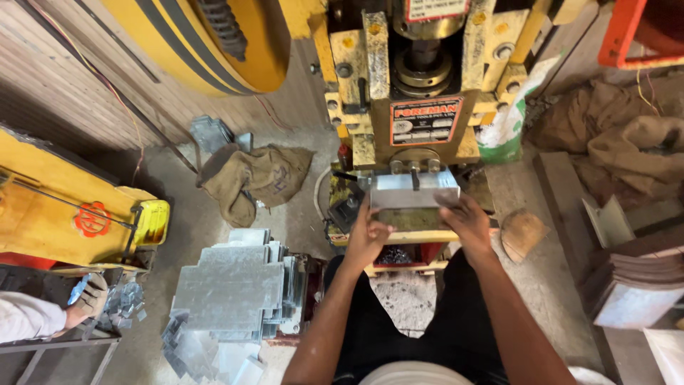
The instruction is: The person repeatedly picks up flat metal sheets from a stack, places them into a hydraulic press, operates the press to bend the sheets, and then removes the bent pieces to place them on a separate pile. The process is repeated for multiple sheets.
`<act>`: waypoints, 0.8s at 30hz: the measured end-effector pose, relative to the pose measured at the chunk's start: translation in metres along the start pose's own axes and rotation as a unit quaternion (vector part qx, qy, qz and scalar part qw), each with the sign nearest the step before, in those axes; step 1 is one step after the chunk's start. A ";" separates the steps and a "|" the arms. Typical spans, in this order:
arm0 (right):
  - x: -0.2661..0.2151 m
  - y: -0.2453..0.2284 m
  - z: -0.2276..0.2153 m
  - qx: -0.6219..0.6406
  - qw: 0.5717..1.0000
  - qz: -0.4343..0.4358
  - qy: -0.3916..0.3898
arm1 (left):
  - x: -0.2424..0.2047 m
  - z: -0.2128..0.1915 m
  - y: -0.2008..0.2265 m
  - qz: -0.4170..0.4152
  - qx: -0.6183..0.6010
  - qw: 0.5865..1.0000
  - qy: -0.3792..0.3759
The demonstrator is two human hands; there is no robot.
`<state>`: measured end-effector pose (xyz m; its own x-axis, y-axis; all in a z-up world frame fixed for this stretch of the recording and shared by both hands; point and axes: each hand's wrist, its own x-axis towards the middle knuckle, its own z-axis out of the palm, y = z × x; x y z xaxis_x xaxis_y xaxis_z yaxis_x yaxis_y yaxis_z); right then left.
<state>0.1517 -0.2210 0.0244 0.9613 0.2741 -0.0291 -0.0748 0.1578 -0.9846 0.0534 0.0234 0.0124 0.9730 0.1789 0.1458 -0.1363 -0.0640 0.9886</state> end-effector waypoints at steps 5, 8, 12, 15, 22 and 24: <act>-0.023 0.022 -0.018 0.145 0.976 0.161 -0.022 | -0.044 0.015 -0.070 -0.039 -0.182 0.982 -0.001; -0.035 0.048 -0.007 0.083 0.967 0.210 0.121 | -0.084 0.032 -0.089 -0.092 -0.344 0.934 0.023; -0.054 0.055 0.012 0.034 0.985 0.124 0.119 | -0.133 0.043 -0.104 -0.364 -0.283 0.876 0.142; -0.068 0.039 0.048 0.118 0.982 0.121 0.079 | -0.152 0.061 -0.117 -0.403 -0.230 0.882 0.083; -0.129 -0.009 0.183 0.134 0.908 -0.018 -0.396 | -0.125 0.064 -0.129 0.044 -0.062 0.997 0.018; -0.140 -0.040 0.195 0.090 0.782 -0.133 -0.603 | -0.098 0.064 -0.122 0.095 -0.123 0.988 -0.001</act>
<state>-0.0312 -0.0802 0.1016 0.0093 0.8864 0.4629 -0.0558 0.4626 -0.8848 -0.0138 -0.0489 -0.1247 0.9262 0.1841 0.3289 -0.3565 0.1445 0.9231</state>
